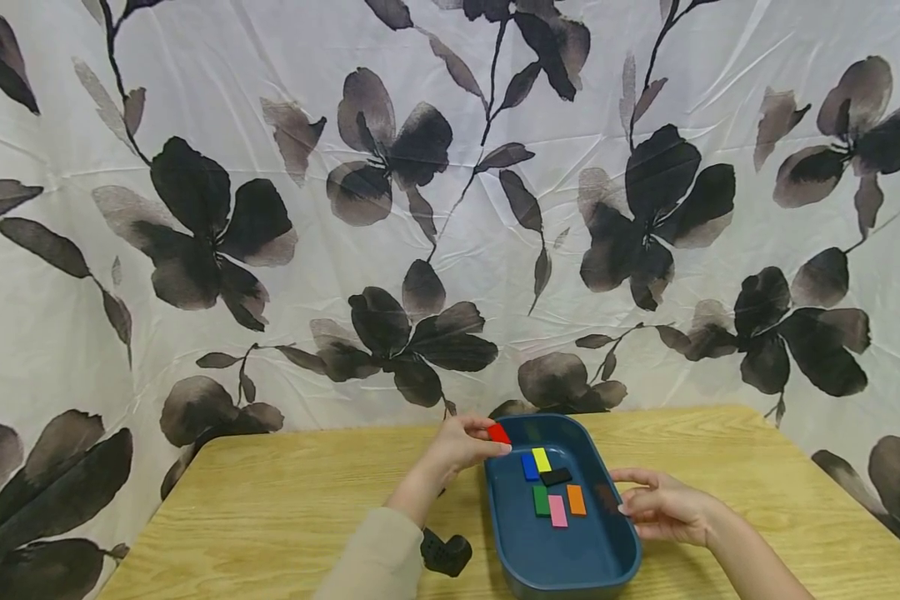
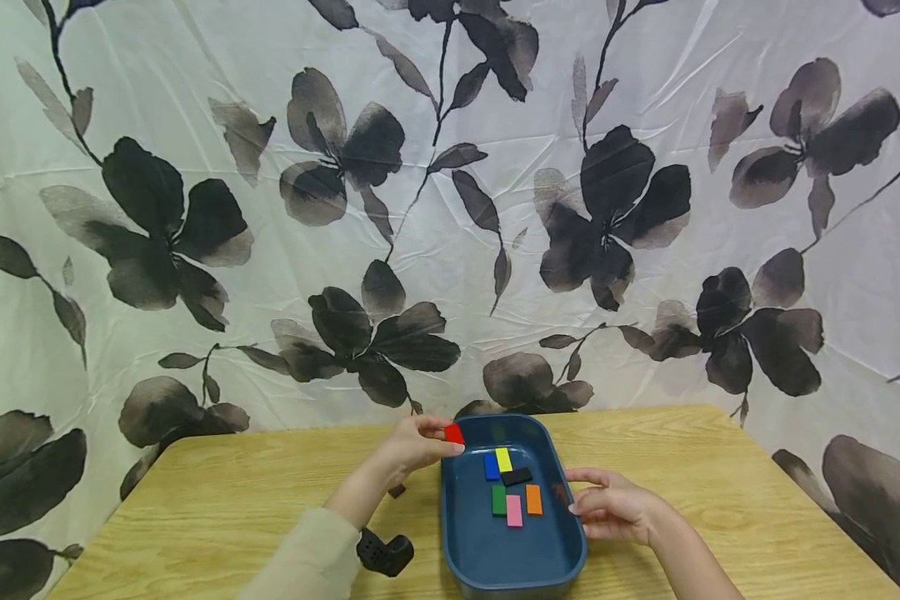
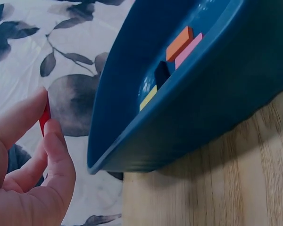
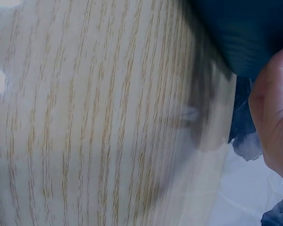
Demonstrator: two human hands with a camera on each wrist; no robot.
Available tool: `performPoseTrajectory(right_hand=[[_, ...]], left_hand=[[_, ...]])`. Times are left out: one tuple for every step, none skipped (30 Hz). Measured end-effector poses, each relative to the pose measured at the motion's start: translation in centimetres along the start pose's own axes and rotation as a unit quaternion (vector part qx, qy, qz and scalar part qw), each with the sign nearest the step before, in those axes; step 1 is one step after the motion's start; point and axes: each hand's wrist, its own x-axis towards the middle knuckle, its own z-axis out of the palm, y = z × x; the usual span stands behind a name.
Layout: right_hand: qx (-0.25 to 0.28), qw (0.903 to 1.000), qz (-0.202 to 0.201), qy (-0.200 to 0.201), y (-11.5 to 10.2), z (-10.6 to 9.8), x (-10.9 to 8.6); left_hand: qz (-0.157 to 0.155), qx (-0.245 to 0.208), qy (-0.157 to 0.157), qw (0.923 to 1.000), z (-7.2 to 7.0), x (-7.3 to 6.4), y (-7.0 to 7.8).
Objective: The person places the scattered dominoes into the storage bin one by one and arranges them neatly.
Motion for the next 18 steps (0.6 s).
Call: performPoseTrajectory(right_hand=[[-0.001,1.0000,0.000,-0.001,0.0,0.0,0.0],[-0.003,1.0000,-0.001,-0.001,0.0,-0.1,0.0],[-0.003,1.0000,-0.002,-0.002,0.1,-0.1,0.0],[-0.004,1.0000,-0.003,-0.003,0.0,-0.2,0.0],[-0.005,1.0000,-0.004,-0.005,0.0,-0.2,0.0],[-0.005,1.0000,-0.005,-0.006,-0.1,-0.2,0.1],[-0.005,1.0000,-0.005,-0.006,-0.1,-0.2,0.1],[-0.003,1.0000,-0.004,-0.006,-0.1,-0.3,0.1],[-0.001,1.0000,-0.003,-0.007,-0.1,-0.3,0.1],[0.001,1.0000,-0.002,-0.008,-0.1,-0.3,0.1],[0.001,1.0000,-0.002,-0.010,-0.1,-0.3,0.1],[0.002,0.9999,-0.002,-0.011,0.0,-0.3,0.1],[0.003,0.9999,-0.003,-0.011,0.0,-0.3,0.1],[0.004,0.9999,-0.004,-0.013,0.0,-0.3,0.1],[0.004,0.9999,-0.006,-0.014,0.1,-0.3,0.1],[0.005,0.9999,-0.007,-0.015,0.1,-0.3,0.1],[0.006,0.9998,-0.008,-0.015,0.1,-0.3,0.1],[0.007,0.9998,-0.008,-0.014,0.2,-0.3,0.1]], left_hand=[[0.002,0.003,0.004,1.0000,0.2,0.1,-0.1],[0.003,0.007,0.010,0.9999,0.4,0.2,-0.2],[0.007,0.009,0.014,0.9998,0.6,0.3,-0.2],[0.011,0.012,0.018,0.9997,0.7,0.4,-0.2],[0.013,0.012,0.021,0.9996,0.8,0.5,-0.3],[0.016,0.012,0.022,0.9996,1.0,0.6,-0.5],[0.017,0.013,0.024,0.9995,1.1,0.7,-0.6],[0.017,0.012,0.024,0.9995,1.2,0.7,-0.8],[0.019,0.011,0.024,0.9995,1.4,0.8,-1.0],[0.018,0.011,0.026,0.9994,1.4,0.8,-1.3],[0.016,0.012,0.030,0.9994,1.5,0.8,-1.5],[0.016,0.013,0.035,0.9992,1.6,0.8,-1.6],[0.015,0.015,0.042,0.9989,1.7,0.8,-1.7],[0.014,0.015,0.047,0.9987,1.7,0.9,-1.8],[0.013,0.017,0.054,0.9983,1.8,0.9,-1.8],[0.012,0.018,0.059,0.9980,1.9,0.9,-1.7],[0.011,0.018,0.065,0.9977,2.0,0.9,-1.6],[0.009,0.016,0.069,0.9975,2.1,1.0,-1.5]])
